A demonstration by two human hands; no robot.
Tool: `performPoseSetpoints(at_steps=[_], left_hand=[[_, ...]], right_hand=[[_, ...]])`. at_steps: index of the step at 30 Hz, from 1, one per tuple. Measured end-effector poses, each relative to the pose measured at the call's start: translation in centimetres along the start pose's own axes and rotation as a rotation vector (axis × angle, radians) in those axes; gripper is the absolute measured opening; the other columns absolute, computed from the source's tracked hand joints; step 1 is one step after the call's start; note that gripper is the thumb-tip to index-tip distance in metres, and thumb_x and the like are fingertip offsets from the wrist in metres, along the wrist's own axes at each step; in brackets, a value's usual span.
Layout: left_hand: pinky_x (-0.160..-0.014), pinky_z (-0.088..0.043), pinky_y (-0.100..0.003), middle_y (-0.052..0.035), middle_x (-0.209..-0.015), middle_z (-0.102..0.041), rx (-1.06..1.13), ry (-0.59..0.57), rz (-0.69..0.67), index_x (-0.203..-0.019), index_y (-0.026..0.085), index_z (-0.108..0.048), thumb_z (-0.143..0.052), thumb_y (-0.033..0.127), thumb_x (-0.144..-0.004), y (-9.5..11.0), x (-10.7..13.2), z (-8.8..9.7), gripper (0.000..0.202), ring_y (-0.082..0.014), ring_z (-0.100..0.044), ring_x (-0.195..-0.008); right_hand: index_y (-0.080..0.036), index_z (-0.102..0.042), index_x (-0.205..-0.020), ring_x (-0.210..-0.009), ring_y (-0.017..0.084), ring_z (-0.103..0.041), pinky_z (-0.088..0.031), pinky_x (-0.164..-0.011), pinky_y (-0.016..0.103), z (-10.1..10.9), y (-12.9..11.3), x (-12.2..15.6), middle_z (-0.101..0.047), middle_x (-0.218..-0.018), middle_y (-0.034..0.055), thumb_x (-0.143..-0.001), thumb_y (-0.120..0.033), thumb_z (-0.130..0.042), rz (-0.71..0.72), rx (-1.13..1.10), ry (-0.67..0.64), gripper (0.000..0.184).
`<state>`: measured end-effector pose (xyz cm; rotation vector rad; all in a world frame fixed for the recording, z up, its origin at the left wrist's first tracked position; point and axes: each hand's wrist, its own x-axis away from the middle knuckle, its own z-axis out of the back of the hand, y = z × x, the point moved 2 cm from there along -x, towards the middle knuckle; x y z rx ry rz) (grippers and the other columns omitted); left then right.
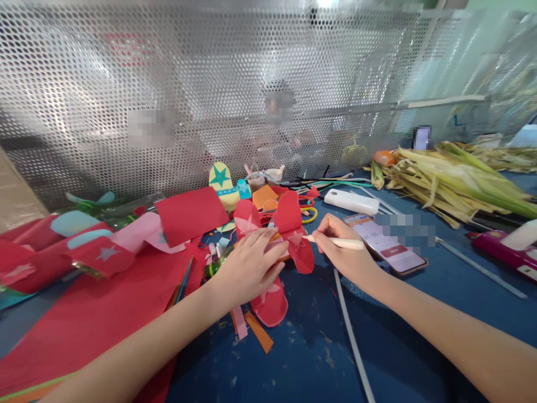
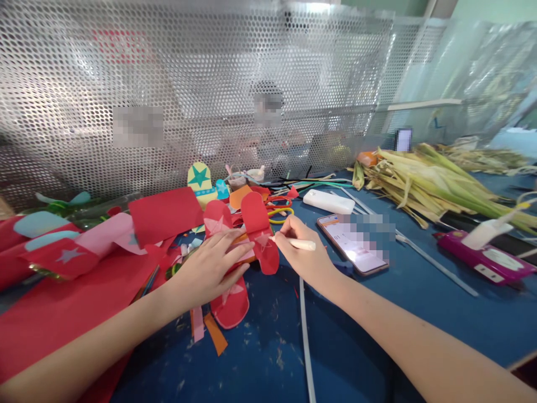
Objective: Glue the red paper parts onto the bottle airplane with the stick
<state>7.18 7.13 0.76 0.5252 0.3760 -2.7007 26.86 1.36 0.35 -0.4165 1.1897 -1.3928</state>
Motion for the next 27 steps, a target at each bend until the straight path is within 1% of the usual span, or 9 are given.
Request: performPoseSetpoints(at_steps=[7, 14, 16, 18, 20, 22, 23, 25, 27], left_hand=[[-0.095, -0.050, -0.052, -0.0199, -0.128, -0.054, -0.016, 0.012, -0.010, -0.117, 0.016, -0.055, -0.047, 0.027, -0.093, 0.05, -0.04, 0.02, 0.028, -0.0342, -0.053, -0.121], [-0.096, -0.050, -0.052, -0.0199, -0.129, -0.054, -0.011, -0.001, -0.008, -0.119, 0.017, -0.054, -0.046, 0.027, -0.094, 0.00, 0.01, -0.01, 0.029, -0.0343, -0.052, -0.123], [-0.096, -0.049, -0.052, -0.0201, -0.129, -0.054, -0.011, -0.005, -0.009, -0.119, 0.016, -0.055, -0.046, 0.027, -0.094, -0.01, 0.01, -0.03, 0.029, -0.0343, -0.052, -0.123], [-0.097, -0.049, -0.051, -0.0201, -0.129, -0.054, -0.008, -0.009, -0.008, -0.118, 0.015, -0.056, -0.046, 0.027, -0.094, -0.08, 0.00, -0.07, 0.029, -0.0341, -0.052, -0.123], [-0.097, -0.049, -0.051, -0.0195, -0.130, -0.053, 0.000, -0.010, -0.004, -0.118, 0.016, -0.056, -0.046, 0.028, -0.094, -0.24, -0.04, -0.08, 0.029, -0.0336, -0.051, -0.123], [-0.096, -0.050, -0.050, -0.0186, -0.130, -0.053, 0.017, -0.008, -0.002, -0.119, 0.016, -0.056, -0.045, 0.031, -0.095, -0.45, -0.12, -0.03, 0.030, -0.0328, -0.052, -0.123], [-0.095, -0.050, -0.050, -0.0183, -0.129, -0.054, 0.026, -0.008, -0.002, -0.120, 0.016, -0.056, -0.044, 0.032, -0.096, -0.55, -0.15, 0.01, 0.032, -0.0324, -0.053, -0.122], [-0.095, -0.050, -0.049, -0.0180, -0.127, -0.056, 0.034, -0.004, -0.005, -0.121, 0.015, -0.056, -0.041, 0.034, -0.097, -0.73, -0.22, 0.06, 0.034, -0.0316, -0.054, -0.120], [-0.094, -0.050, -0.048, -0.0174, -0.125, -0.057, 0.030, 0.011, -0.008, -0.121, 0.014, -0.056, -0.039, 0.035, -0.097, -0.85, -0.25, 0.05, 0.035, -0.0307, -0.055, -0.118]], right_hand=[[-0.024, -0.039, -0.069, -0.049, 0.012, -0.042, -0.033, -0.052, 0.028, -0.19, 0.13, 0.03, -0.047, -0.054, -0.0069, -0.083, -0.030, -0.051, -0.013, -0.007, -0.038, 0.019], [-0.024, -0.039, -0.069, -0.050, 0.011, -0.041, -0.033, -0.052, 0.028, -0.23, 0.16, 0.04, -0.046, -0.055, -0.0070, -0.084, -0.030, -0.051, -0.010, -0.006, -0.030, 0.020], [-0.024, -0.040, -0.069, -0.050, 0.011, -0.041, -0.033, -0.051, 0.027, -0.19, 0.05, 0.04, -0.047, -0.055, -0.0069, -0.084, -0.029, -0.052, -0.007, -0.049, -0.009, 0.020], [-0.024, -0.039, -0.069, -0.049, 0.011, -0.044, -0.038, -0.053, 0.027, -0.13, -0.07, 0.02, -0.047, -0.053, -0.0070, -0.086, -0.032, -0.051, -0.016, -0.149, 0.029, 0.022], [-0.025, -0.039, -0.071, -0.048, 0.012, -0.046, -0.044, -0.059, 0.029, -0.05, -0.13, -0.04, -0.044, -0.048, -0.0082, -0.089, -0.037, -0.048, -0.039, -0.263, 0.075, 0.024], [-0.025, -0.042, -0.073, -0.047, 0.012, -0.046, -0.048, -0.064, 0.030, -0.03, -0.12, -0.08, -0.042, -0.045, -0.0093, -0.090, -0.040, -0.047, -0.059, -0.329, 0.094, 0.023], [-0.025, -0.044, -0.075, -0.048, 0.012, -0.047, -0.048, -0.063, 0.030, -0.04, -0.12, -0.09, -0.043, -0.047, -0.0092, -0.088, -0.039, -0.049, -0.060, -0.335, 0.086, 0.020], [-0.024, -0.049, -0.077, -0.051, 0.012, -0.048, -0.045, -0.057, 0.027, -0.15, -0.16, -0.06, -0.048, -0.053, -0.0072, -0.084, -0.035, -0.055, -0.043, -0.297, 0.025, 0.014], [-0.023, -0.051, -0.072, -0.052, 0.012, -0.047, -0.039, -0.051, 0.025, -0.28, -0.28, 0.06, -0.049, -0.055, -0.0054, -0.082, -0.034, -0.056, -0.012, -0.220, -0.042, 0.016]])
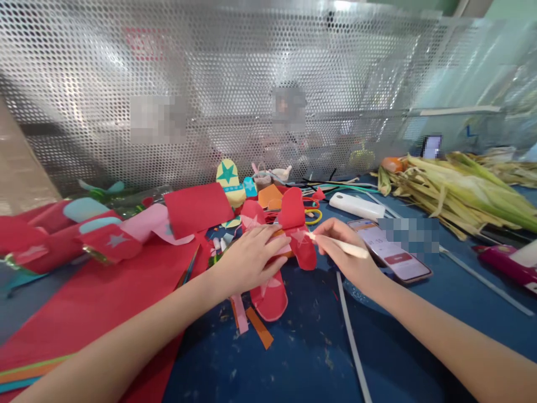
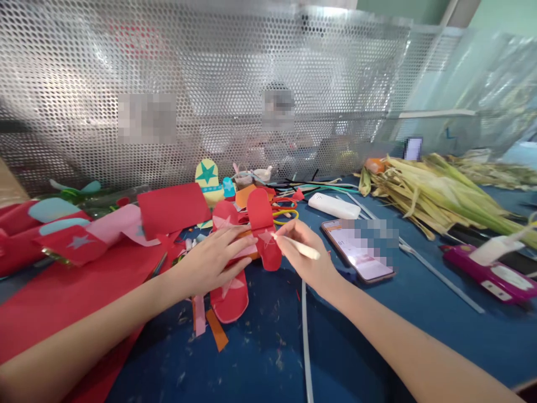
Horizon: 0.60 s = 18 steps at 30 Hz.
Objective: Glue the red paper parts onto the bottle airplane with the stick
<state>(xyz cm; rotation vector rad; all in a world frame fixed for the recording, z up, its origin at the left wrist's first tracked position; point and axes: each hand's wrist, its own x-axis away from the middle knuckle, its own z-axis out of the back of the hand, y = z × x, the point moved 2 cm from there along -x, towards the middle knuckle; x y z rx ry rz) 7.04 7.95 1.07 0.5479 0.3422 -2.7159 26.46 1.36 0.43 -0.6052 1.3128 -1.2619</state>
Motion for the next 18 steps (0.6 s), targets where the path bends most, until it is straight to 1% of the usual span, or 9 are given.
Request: performPoseSetpoints(at_steps=[3, 5, 7, 8, 11, 14, 18], left_hand=[[-0.095, -0.050, -0.046, -0.0157, -0.125, -0.058, -0.005, 0.013, 0.004, -0.120, 0.015, -0.056, -0.040, 0.035, -0.097, -0.19, -0.02, -0.20, 0.034, -0.0293, -0.056, -0.117], [-0.094, -0.050, -0.044, -0.0144, -0.125, -0.058, 0.004, 0.012, 0.004, -0.120, 0.016, -0.056, -0.040, 0.035, -0.097, -0.31, -0.05, -0.36, 0.033, -0.0281, -0.057, -0.116], [-0.093, -0.051, -0.043, -0.0138, -0.126, -0.058, 0.015, 0.015, 0.003, -0.119, 0.017, -0.056, -0.040, 0.035, -0.097, -0.42, -0.11, -0.44, 0.033, -0.0273, -0.058, -0.114], [-0.092, -0.051, -0.043, -0.0137, -0.126, -0.058, 0.019, 0.016, 0.003, -0.119, 0.016, -0.056, -0.040, 0.035, -0.097, -0.45, -0.15, -0.45, 0.033, -0.0271, -0.058, -0.113], [-0.090, -0.052, -0.042, -0.0131, -0.124, -0.059, 0.023, 0.019, 0.005, -0.118, 0.016, -0.056, -0.041, 0.036, -0.097, -0.48, -0.25, -0.43, 0.033, -0.0268, -0.059, -0.109], [-0.089, -0.052, -0.042, -0.0130, -0.123, -0.059, 0.020, 0.027, 0.005, -0.117, 0.017, -0.057, -0.041, 0.036, -0.097, -0.44, -0.27, -0.45, 0.032, -0.0266, -0.060, -0.106], [-0.090, -0.051, -0.043, -0.0131, -0.122, -0.059, 0.019, 0.035, -0.001, -0.115, 0.017, -0.057, -0.040, 0.036, -0.097, -0.44, -0.24, -0.56, 0.032, -0.0269, -0.060, -0.108]], right_hand=[[-0.022, -0.048, -0.062, -0.050, 0.012, -0.044, -0.035, -0.049, 0.026, -0.16, -0.15, 0.24, -0.044, -0.053, -0.0047, -0.086, -0.038, -0.050, 0.042, 0.099, -0.023, 0.028], [-0.023, -0.048, -0.067, -0.050, 0.012, -0.044, -0.036, -0.050, 0.026, -0.22, -0.14, 0.38, -0.044, -0.053, -0.0051, -0.087, -0.037, -0.048, 0.065, 0.117, 0.002, 0.025], [-0.023, -0.049, -0.075, -0.050, 0.012, -0.045, -0.036, -0.049, 0.025, -0.28, -0.03, 0.46, -0.048, -0.056, -0.0053, -0.085, -0.035, -0.052, 0.074, 0.114, 0.024, 0.016], [-0.023, -0.049, -0.077, -0.050, 0.012, -0.046, -0.036, -0.049, 0.025, -0.31, 0.05, 0.49, -0.049, -0.057, -0.0052, -0.083, -0.035, -0.054, 0.074, 0.117, 0.023, 0.014], [-0.023, -0.049, -0.074, -0.051, 0.012, -0.045, -0.036, -0.049, 0.025, -0.39, 0.15, 0.52, -0.049, -0.058, -0.0049, -0.082, -0.036, -0.057, 0.077, 0.163, 0.008, 0.017], [-0.022, -0.050, -0.072, -0.052, 0.012, -0.045, -0.036, -0.050, 0.025, -0.34, 0.06, 0.52, -0.050, -0.058, -0.0045, -0.082, -0.036, -0.057, 0.077, 0.214, 0.025, 0.018], [-0.023, -0.046, -0.068, -0.052, 0.012, -0.043, -0.035, -0.051, 0.026, -0.23, 0.07, 0.50, -0.047, -0.057, -0.0048, -0.082, -0.035, -0.054, 0.075, 0.224, 0.041, 0.020]])
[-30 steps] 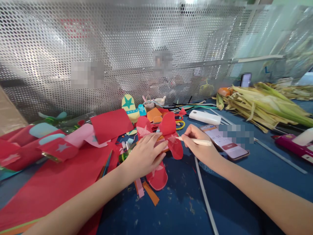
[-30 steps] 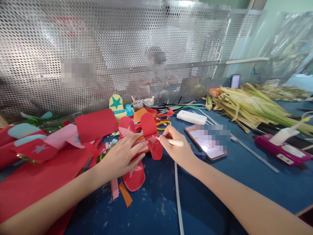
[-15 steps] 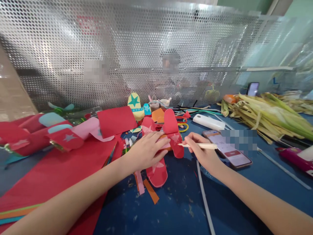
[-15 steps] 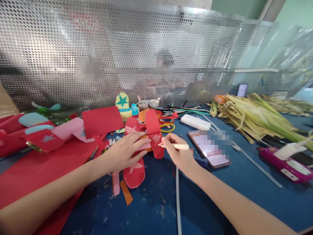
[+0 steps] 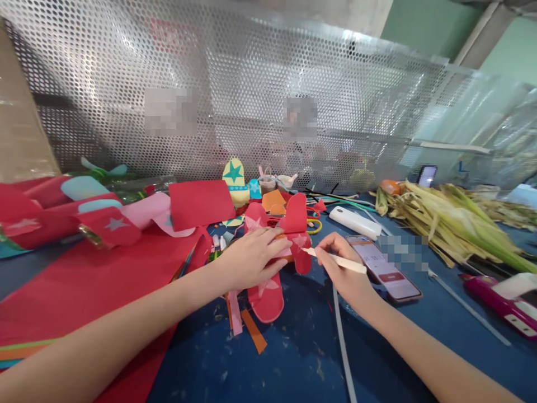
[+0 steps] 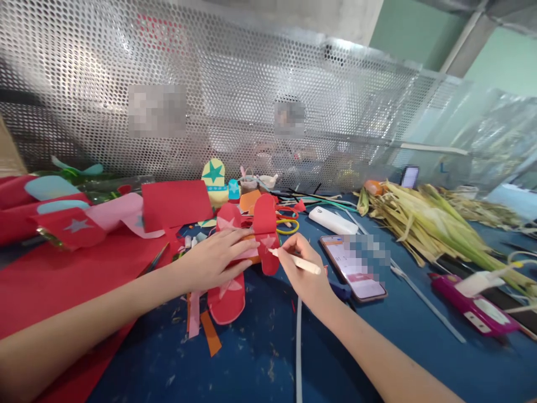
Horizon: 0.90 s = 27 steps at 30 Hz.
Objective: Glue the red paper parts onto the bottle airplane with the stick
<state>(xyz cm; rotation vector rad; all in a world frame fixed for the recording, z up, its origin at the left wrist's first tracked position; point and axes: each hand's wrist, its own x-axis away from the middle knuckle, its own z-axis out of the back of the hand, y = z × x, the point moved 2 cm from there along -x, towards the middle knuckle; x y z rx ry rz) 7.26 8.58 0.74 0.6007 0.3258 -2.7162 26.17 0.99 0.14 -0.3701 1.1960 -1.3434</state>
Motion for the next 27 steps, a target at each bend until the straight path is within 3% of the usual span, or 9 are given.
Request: performPoseSetpoints(at_steps=[8, 27], left_hand=[[-0.090, -0.051, -0.042, -0.0130, -0.122, -0.059, 0.001, -0.010, 0.000, -0.117, 0.017, -0.056, -0.043, 0.034, -0.095, 0.09, -0.05, 0.11, 0.031, -0.0267, -0.060, -0.107], [-0.091, -0.050, -0.042, -0.0128, -0.124, -0.059, -0.015, -0.003, -0.004, -0.114, 0.017, -0.057, -0.040, 0.035, -0.096, 0.26, -0.07, 0.28, 0.031, -0.0260, -0.060, -0.108]], right_hand=[[-0.023, -0.044, -0.068, -0.051, 0.011, -0.042, -0.034, -0.050, 0.025, -0.12, 0.55, 0.08, -0.045, -0.056, -0.0059, -0.083, -0.030, -0.053, 0.019, 0.015, -0.005, 0.019], [-0.023, -0.045, -0.073, -0.051, 0.011, -0.043, -0.034, -0.051, 0.024, -0.21, 0.76, 0.19, -0.046, -0.058, -0.0061, -0.088, -0.036, -0.055, 0.028, 0.051, -0.046, 0.022]])
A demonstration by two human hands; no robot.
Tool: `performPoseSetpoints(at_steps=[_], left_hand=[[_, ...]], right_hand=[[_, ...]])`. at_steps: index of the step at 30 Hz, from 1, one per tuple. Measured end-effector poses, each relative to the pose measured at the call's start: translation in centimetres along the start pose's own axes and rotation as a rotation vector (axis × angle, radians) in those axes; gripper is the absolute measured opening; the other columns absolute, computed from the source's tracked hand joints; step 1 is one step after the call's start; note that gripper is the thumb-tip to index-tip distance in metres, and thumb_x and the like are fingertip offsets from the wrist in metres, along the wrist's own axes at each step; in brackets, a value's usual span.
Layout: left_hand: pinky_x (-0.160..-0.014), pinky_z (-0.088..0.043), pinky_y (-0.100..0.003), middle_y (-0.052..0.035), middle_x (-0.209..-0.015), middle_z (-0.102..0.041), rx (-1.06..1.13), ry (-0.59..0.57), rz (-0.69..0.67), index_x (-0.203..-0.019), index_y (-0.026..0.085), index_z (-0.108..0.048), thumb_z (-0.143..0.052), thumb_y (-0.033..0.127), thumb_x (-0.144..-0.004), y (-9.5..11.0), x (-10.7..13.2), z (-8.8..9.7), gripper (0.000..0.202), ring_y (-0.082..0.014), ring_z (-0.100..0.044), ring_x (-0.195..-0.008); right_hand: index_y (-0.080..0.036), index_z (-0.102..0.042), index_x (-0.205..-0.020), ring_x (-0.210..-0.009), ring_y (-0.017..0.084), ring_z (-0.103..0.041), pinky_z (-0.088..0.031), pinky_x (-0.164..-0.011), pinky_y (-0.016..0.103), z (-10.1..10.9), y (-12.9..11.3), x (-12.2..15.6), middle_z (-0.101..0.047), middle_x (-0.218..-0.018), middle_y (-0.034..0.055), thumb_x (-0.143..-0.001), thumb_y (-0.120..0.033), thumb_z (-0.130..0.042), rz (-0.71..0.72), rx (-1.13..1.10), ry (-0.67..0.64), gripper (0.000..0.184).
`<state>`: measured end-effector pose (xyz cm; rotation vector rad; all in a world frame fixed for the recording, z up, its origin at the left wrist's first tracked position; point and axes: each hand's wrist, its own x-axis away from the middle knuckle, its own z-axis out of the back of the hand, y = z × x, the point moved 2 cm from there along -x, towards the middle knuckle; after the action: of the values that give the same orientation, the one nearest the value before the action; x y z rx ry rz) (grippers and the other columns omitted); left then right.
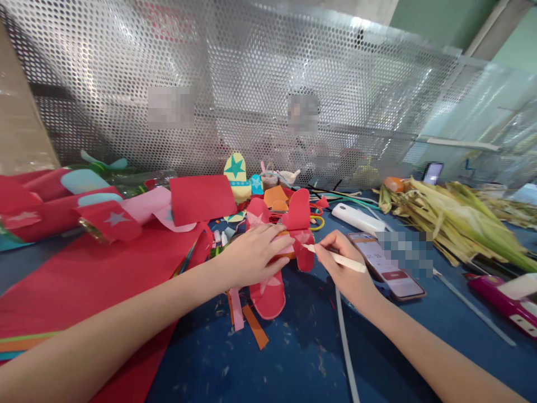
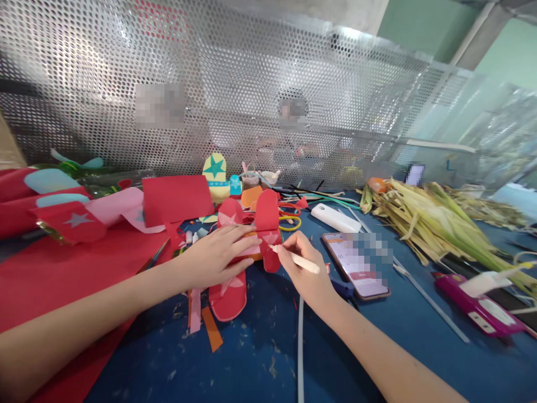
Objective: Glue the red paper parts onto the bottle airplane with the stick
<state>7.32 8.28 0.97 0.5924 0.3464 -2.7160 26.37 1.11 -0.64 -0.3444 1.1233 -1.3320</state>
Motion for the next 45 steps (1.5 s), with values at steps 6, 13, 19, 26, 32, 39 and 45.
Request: performPoseSetpoints(at_steps=[6, 13, 19, 26, 32, 39, 45], left_hand=[[-0.092, -0.050, -0.043, -0.0134, -0.125, -0.058, -0.001, 0.002, 0.000, -0.115, 0.017, -0.057, -0.040, 0.036, -0.096, -0.04, 0.10, -0.14, 0.032, -0.0270, -0.059, -0.111], [-0.092, -0.050, -0.043, -0.0140, -0.125, -0.058, -0.002, -0.028, 0.007, -0.119, 0.017, -0.055, -0.042, 0.035, -0.096, 0.06, 0.05, 0.08, 0.033, -0.0275, -0.059, -0.109], [-0.091, -0.050, -0.043, -0.0142, -0.124, -0.058, -0.009, -0.001, -0.009, -0.116, 0.016, -0.056, -0.039, 0.036, -0.097, -0.01, 0.11, -0.06, 0.033, -0.0275, -0.060, -0.106], [-0.092, -0.050, -0.044, -0.0155, -0.124, -0.058, 0.013, -0.001, -0.009, -0.116, 0.015, -0.056, -0.039, 0.035, -0.096, -0.03, 0.09, -0.04, 0.033, -0.0290, -0.059, -0.109], [-0.092, -0.050, -0.043, -0.0138, -0.125, -0.057, 0.010, -0.022, 0.004, -0.116, 0.017, -0.056, -0.039, 0.036, -0.097, -0.05, 0.06, -0.02, 0.032, -0.0272, -0.059, -0.111], [-0.092, -0.050, -0.044, -0.0149, -0.123, -0.058, 0.010, -0.012, -0.015, -0.115, 0.015, -0.056, -0.038, 0.035, -0.097, -0.04, 0.03, -0.01, 0.032, -0.0285, -0.059, -0.109], [-0.092, -0.050, -0.043, -0.0141, -0.123, -0.058, 0.008, -0.022, -0.003, -0.117, 0.017, -0.055, -0.038, 0.036, -0.097, -0.04, 0.04, -0.06, 0.033, -0.0271, -0.059, -0.110]], right_hand=[[-0.023, -0.045, -0.073, -0.051, 0.012, -0.044, -0.034, -0.051, 0.025, -0.04, 0.10, 0.07, -0.047, -0.057, -0.0057, -0.088, -0.037, -0.054, -0.008, -0.005, -0.008, 0.022], [-0.023, -0.044, -0.073, -0.050, 0.011, -0.043, -0.033, -0.050, 0.025, -0.13, 0.07, 0.04, -0.045, -0.056, -0.0067, -0.088, -0.037, -0.054, -0.006, -0.004, -0.011, 0.023], [-0.024, -0.043, -0.073, -0.050, 0.012, -0.041, -0.033, -0.051, 0.025, -0.12, 0.23, 0.08, -0.044, -0.055, -0.0070, -0.088, -0.039, -0.055, -0.021, -0.004, -0.017, 0.024], [-0.024, -0.043, -0.072, -0.050, 0.012, -0.041, -0.034, -0.051, 0.025, -0.08, 0.07, 0.06, -0.045, -0.055, -0.0069, -0.087, -0.038, -0.055, -0.036, -0.010, -0.032, 0.024], [-0.024, -0.043, -0.072, -0.050, 0.011, -0.041, -0.033, -0.051, 0.025, -0.16, -0.05, 0.10, -0.043, -0.054, -0.0074, -0.087, -0.036, -0.054, -0.010, -0.005, -0.024, 0.022], [-0.023, -0.044, -0.072, -0.050, 0.011, -0.042, -0.032, -0.051, 0.025, -0.01, -0.16, 0.03, -0.045, -0.056, -0.0066, -0.087, -0.035, -0.054, 0.013, -0.002, -0.008, 0.021], [-0.024, -0.043, -0.071, -0.050, 0.011, -0.041, -0.033, -0.050, 0.025, 0.00, -0.21, 0.01, -0.044, -0.055, -0.0066, -0.087, -0.036, -0.053, -0.001, 0.003, -0.020, 0.023]])
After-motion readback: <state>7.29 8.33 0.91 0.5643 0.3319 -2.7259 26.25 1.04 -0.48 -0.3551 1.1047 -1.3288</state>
